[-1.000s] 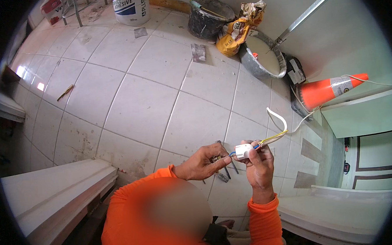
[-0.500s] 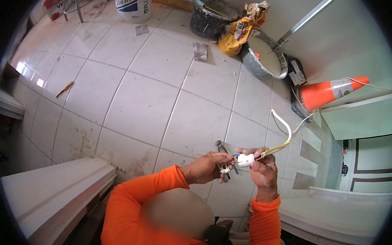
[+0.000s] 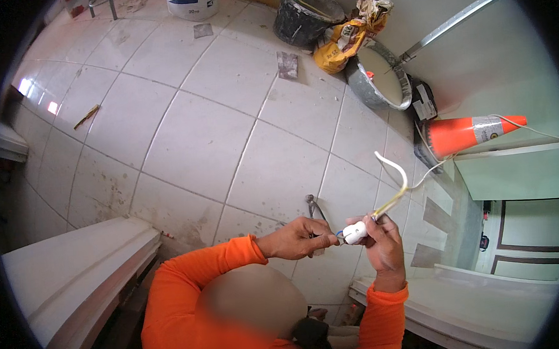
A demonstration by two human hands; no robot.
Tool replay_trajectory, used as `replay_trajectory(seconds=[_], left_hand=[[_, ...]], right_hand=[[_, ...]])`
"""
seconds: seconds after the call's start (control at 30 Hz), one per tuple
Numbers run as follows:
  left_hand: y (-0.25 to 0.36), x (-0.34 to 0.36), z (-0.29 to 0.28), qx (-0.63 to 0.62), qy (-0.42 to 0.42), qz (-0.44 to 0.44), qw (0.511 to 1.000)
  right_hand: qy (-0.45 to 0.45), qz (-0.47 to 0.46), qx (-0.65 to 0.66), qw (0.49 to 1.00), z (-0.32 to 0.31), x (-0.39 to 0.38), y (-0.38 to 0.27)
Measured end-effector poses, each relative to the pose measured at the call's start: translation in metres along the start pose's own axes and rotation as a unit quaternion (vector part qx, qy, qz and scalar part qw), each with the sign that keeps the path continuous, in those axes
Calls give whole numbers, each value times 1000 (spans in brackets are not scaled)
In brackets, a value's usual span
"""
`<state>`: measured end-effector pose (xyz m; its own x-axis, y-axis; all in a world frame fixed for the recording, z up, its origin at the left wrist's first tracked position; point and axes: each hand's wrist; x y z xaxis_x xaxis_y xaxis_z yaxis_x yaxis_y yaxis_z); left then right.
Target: The person connects wires to a white electrical plug using a screwdriver.
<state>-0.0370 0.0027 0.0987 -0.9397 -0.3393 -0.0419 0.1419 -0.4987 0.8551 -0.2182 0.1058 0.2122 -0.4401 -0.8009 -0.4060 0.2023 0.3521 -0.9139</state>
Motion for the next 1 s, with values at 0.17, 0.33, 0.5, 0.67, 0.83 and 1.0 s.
replay_trajectory(seconds=[0.17,0.33,0.5,0.67,0.83,1.0], left_hand=[[-8,2,4,55,-31,-26,998],[-18,5,2,37,-39,-35,998],[-24,3,2,23,-10,-61,998],[-20,7,5,14,4,-63,998],[-11,3,5,22,5,-93,995],[-23,4,5,93,-8,-14,996]], right_hand=[[18,52,-34,998,21,11,5],[-54,30,-64,996,16,23,24],[-71,5,-134,988,25,23,16],[-7,-20,-148,989,42,25,24],[-20,48,-124,991,41,33,21],[-19,66,-188,980,33,35,19]])
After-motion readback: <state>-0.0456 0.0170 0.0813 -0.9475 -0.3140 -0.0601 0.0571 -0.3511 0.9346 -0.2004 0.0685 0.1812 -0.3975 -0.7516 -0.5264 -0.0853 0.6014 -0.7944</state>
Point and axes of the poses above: each hand's wrist, its own x-axis towards the middle knuckle, its own z-axis out of the palm, y = z × x, and after that the axes turned 5 degrees about y, right-handed
